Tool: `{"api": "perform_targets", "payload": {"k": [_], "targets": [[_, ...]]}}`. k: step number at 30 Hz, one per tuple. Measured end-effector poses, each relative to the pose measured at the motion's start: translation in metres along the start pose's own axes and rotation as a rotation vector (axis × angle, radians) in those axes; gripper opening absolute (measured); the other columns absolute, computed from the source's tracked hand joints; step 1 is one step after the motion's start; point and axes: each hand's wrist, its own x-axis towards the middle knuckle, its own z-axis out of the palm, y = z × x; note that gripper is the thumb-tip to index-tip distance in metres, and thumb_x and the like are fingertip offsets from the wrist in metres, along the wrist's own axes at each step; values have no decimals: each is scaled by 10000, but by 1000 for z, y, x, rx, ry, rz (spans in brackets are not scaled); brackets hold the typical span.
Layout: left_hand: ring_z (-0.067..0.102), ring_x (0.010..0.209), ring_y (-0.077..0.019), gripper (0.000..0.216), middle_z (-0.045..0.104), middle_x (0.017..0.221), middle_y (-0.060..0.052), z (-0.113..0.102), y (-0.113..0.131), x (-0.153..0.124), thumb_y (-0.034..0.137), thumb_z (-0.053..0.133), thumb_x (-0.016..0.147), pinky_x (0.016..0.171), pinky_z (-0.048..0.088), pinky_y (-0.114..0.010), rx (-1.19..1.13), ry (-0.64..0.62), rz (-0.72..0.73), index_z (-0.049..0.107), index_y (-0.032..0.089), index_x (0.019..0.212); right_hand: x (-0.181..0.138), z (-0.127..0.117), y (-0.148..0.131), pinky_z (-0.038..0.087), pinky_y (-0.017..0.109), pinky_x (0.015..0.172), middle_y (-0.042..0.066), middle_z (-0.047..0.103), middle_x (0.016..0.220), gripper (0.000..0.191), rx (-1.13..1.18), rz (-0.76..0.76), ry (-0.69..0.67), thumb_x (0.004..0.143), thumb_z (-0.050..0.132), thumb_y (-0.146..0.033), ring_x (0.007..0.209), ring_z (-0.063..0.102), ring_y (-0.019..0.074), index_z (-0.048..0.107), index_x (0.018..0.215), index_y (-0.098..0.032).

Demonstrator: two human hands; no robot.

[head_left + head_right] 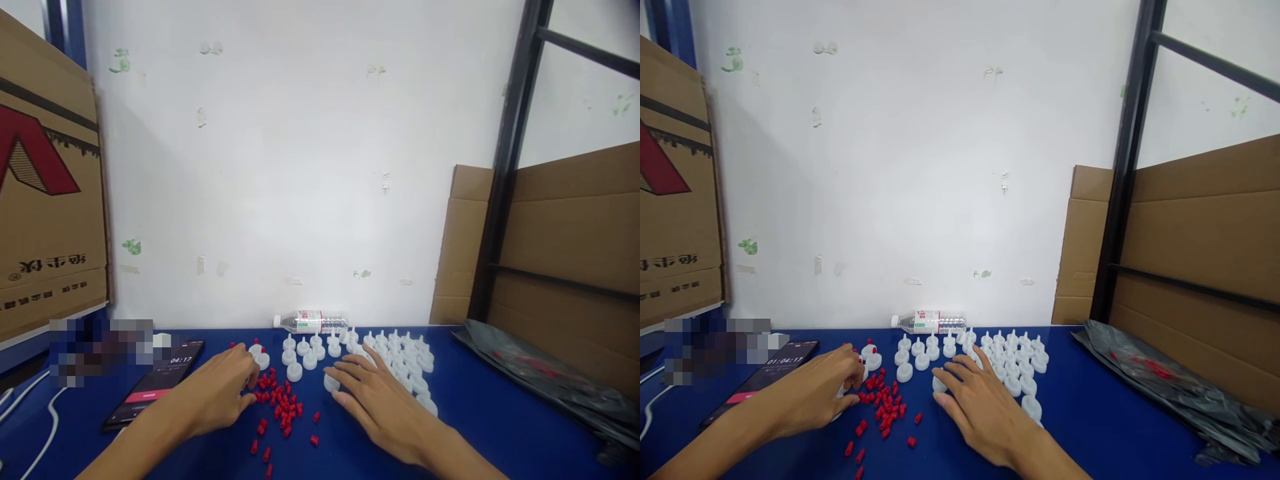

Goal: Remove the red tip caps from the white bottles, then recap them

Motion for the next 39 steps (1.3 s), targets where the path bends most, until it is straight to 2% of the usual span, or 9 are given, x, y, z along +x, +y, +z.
{"api": "perform_targets", "payload": {"k": [3, 8, 14, 18, 20, 23, 29, 35, 39], "targets": [[619, 926, -289, 63, 642, 962, -81, 8, -4, 2, 277, 641, 830, 784, 452, -360, 1, 17, 21, 624, 221, 851, -3, 8, 4, 210, 692, 1186, 75, 606, 1421, 443, -3, 3, 4, 1063, 406, -418, 1376, 479, 348, 499, 1471, -275], [621, 894, -272, 63, 642, 973, -81, 10, -2, 2, 188, 595, 816, 746, 443, -347, 2, -16, 16, 624, 221, 861, -4, 14, 6, 216, 614, 1219, 59, 640, 1382, 402, 4, -50, 60, 1052, 457, -386, 1369, 503, 309, 538, 1432, -285], [619, 873, -253, 112, 657, 945, -79, 9, -2, 1, 144, 539, 828, 727, 424, -331, 28, -34, 37, 618, 220, 856, 0, 8, 1, 247, 595, 1208, 64, 707, 1246, 336, 15, -46, 99, 1042, 487, -350, 1282, 578, 284, 587, 1344, -243], [613, 834, -237, 145, 643, 925, -75, 3, -1, 3, 139, 491, 853, 712, 409, -324, 19, 17, 69, 612, 218, 844, 0, 6, 1, 406, 511, 1129, 57, 713, 1102, 251, 53, -2, 208, 973, 612, -363, 1115, 655, 258, 644, 1192, -244], [615, 847, -242, 170, 640, 933, -76, -1, 2, 4, 146, 463, 879, 720, 408, -329, 31, 55, 88, 615, 219, 858, -1, 6, 0, 509, 448, 1010, 55, 685, 1072, 186, 85, 24, 227, 981, 586, -314, 1053, 658, 244, 638, 1145, -246], [620, 868, -243, 207, 644, 949, -70, -4, 11, 6, 191, 422, 936, 738, 415, -334, 21, 120, 109, 621, 225, 889, -1, 7, -2, 549, 387, 913, 55, 646, 1104, 166, 150, 16, 213, 1004, 506, -229, 997, 657, 218, 596, 1142, -248], [641, 895, -219, 252, 706, 942, -43, 4, 38, 9, 249, 416, 980, 758, 443, -309, -154, 263, 132, 664, 239, 933, -2, 10, -4, 563, 336, 893, 60, 606, 1186, 329, 273, -37, 271, 947, 576, -179, 1033, 648, 197, 459, 1243, -266], [651, 903, -222, 212, 740, 956, -23, 15, 60, 7, 288, 495, 961, 822, 494, -342, -409, 393, 97, 704, 251, 958, -4, 14, -6, 559, 327, 894, 25, 654, 1106, 321, 295, -54, 294, 925, 607, -161, 1012, 664, 182, 485, 1201, -268], [658, 919, -223, 178, 743, 938, -16, 16, 73, 2, 306, 553, 949, 849, 504, -351, -548, 412, 84, 723, 261, 923, -6, 15, -9, 569, 338, 901, 48, 675, 1137, 338, 271, -61, 312, 928, 621, -205, 1047, 675, 203, 486, 1235, -255]]}}
